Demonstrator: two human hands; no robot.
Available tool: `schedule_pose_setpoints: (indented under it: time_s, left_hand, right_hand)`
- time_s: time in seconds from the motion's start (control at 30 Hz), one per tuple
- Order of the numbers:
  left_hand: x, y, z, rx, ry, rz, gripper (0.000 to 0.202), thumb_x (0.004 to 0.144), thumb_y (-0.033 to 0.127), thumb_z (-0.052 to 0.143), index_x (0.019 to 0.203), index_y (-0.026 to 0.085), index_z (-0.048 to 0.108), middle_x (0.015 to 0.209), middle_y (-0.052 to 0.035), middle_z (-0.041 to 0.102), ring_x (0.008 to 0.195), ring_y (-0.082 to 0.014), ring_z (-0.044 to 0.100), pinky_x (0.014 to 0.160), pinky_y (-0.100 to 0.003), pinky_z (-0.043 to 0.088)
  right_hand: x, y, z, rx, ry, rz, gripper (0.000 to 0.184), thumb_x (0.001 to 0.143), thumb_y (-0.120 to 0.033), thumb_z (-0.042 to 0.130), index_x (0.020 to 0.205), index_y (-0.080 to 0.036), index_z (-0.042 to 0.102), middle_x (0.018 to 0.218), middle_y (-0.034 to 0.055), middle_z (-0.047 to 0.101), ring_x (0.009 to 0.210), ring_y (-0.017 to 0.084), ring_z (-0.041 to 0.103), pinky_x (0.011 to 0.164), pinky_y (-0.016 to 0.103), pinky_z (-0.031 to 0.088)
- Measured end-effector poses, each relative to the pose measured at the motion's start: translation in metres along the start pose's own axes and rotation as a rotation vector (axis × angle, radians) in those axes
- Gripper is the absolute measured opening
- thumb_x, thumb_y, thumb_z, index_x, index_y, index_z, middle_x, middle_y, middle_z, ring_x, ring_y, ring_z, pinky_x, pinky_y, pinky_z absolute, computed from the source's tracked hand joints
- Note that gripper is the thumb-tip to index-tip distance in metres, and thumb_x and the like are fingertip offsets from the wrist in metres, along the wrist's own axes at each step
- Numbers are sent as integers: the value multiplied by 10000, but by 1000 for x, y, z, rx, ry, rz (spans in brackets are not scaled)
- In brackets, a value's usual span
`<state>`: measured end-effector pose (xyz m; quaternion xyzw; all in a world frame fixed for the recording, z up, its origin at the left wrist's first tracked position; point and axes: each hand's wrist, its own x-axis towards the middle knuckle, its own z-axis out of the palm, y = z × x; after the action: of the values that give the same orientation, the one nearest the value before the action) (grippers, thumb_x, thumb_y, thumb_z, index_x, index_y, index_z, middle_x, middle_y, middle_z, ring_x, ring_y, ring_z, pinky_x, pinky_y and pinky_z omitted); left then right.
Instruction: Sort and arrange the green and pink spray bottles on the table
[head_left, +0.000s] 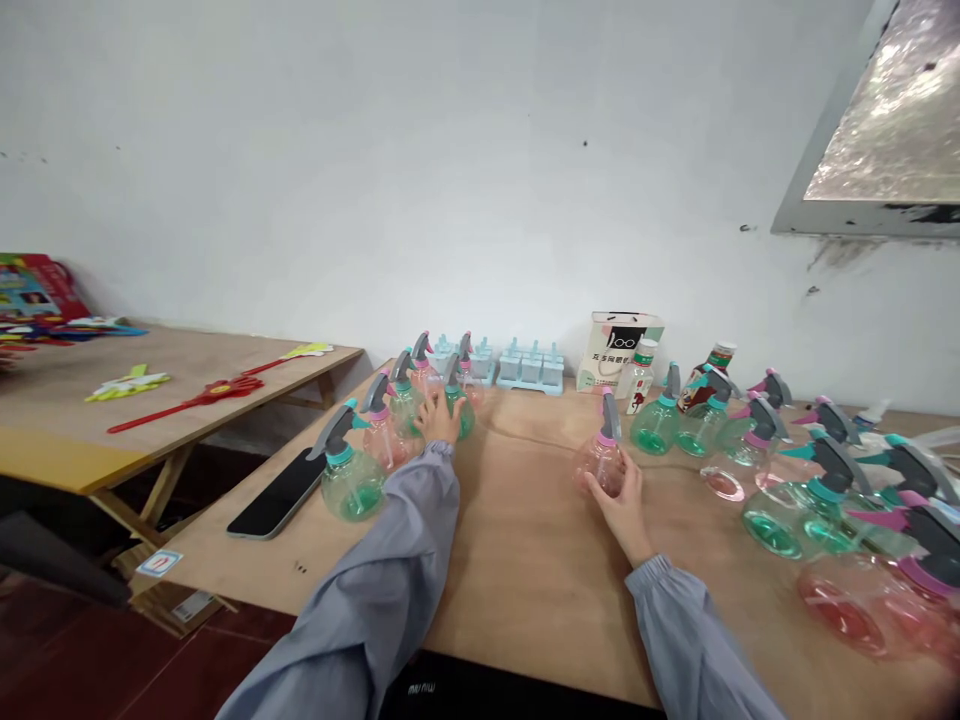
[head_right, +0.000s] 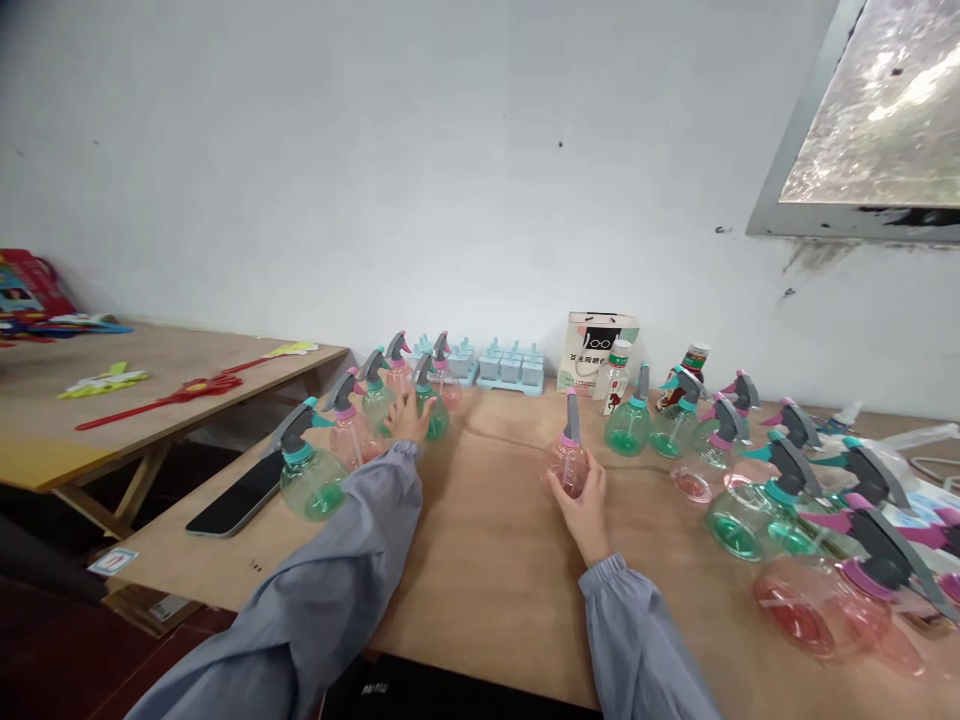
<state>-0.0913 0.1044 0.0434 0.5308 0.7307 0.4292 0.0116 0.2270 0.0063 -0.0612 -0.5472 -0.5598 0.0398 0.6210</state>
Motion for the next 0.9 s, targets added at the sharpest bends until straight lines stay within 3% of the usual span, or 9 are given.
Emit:
schedule_pose_setpoints:
  time_s: [0.13, 0.2, 0.3, 0.4, 0.57, 0.63, 0.73, 0.83, 0.9]
  left_hand:
    - [-22, 5, 7, -176, 166, -22, 668, 959, 489, 498, 1517, 135, 408, 1542, -260, 411, 1426, -409, 400, 1138, -612, 316]
    - [-48, 12, 11, -339, 162, 98, 651, 945, 494, 520, 1495, 158, 427, 1549, -234, 401, 1468, -370, 370, 1191, -587, 271]
    - [-88, 33, 20, -597, -217, 406, 778, 783, 568, 731, 1431, 207, 495, 1538, -195, 430, 1482, -362, 372, 1233, -555, 247]
    - [-114, 60, 26, -777, -501, 474, 958, 615, 534, 875, 1428, 204, 490, 1521, -199, 453, 1475, -386, 381, 1239, -558, 256]
    - [-126, 72, 28, -1019, -524, 307, 806, 643, 430, 868, 1349, 217, 542, 1276, -138, 615, 1262, -307, 589, 1112, -473, 449]
    - [-126, 64, 26, -1084, -468, 217, 731, 648, 411, 865, 1295, 227, 578, 1100, -76, 651, 1083, -244, 659, 1021, -417, 506]
    - [-121, 50, 19, -1170, -371, 59, 628, 644, 403, 862, 1198, 222, 628, 879, 5, 621, 800, -154, 648, 838, -335, 549]
    - [-115, 43, 11, -1233, -365, -54, 539, 615, 432, 873, 1063, 202, 681, 830, 8, 647, 713, -128, 630, 737, -294, 540]
    - [-113, 41, 6, -1272, -413, -93, 497, 595, 479, 881, 951, 180, 704, 854, -28, 699, 726, -147, 658, 713, -297, 547]
  right_hand:
    - [-2, -1, 2, 49, -68, 12, 880, 806, -653, 680, 1503, -221, 361, 1418, 156, 495, 1352, 306, 484, 1135, 529, 425]
    - [-5, -1, 6, 107, -105, 18, 878, 819, -638, 679, 1516, -228, 337, 1437, 156, 499, 1346, 297, 502, 1124, 527, 442]
    - [-13, -6, 15, 175, -171, 13, 880, 800, -624, 721, 1500, -239, 352, 1432, 158, 520, 1318, 299, 540, 1103, 537, 465]
    - [-25, -12, 23, 215, -292, -35, 872, 782, -626, 750, 1474, -239, 386, 1395, 161, 557, 1282, 308, 578, 1094, 551, 474]
    - [-28, -14, 19, 155, -490, -145, 961, 760, -679, 749, 1513, -237, 348, 1491, 188, 499, 1392, 355, 495, 1167, 596, 385]
    - [-14, -8, 8, 109, -393, -151, 959, 817, -698, 673, 1551, -230, 272, 1566, 189, 410, 1467, 350, 401, 1201, 601, 329]
    - [22, 6, -12, -29, -3, -88, 891, 898, -696, 555, 1563, -215, 209, 1605, 186, 315, 1517, 334, 292, 1226, 612, 260]
    - [60, 27, -29, -213, 298, -110, 939, 867, -780, 508, 1521, -148, 275, 1562, 248, 332, 1483, 384, 311, 1191, 666, 259]
    - [76, 41, -34, -319, 364, -119, 939, 854, -832, 450, 1463, -123, 360, 1503, 275, 400, 1449, 413, 344, 1156, 700, 271]
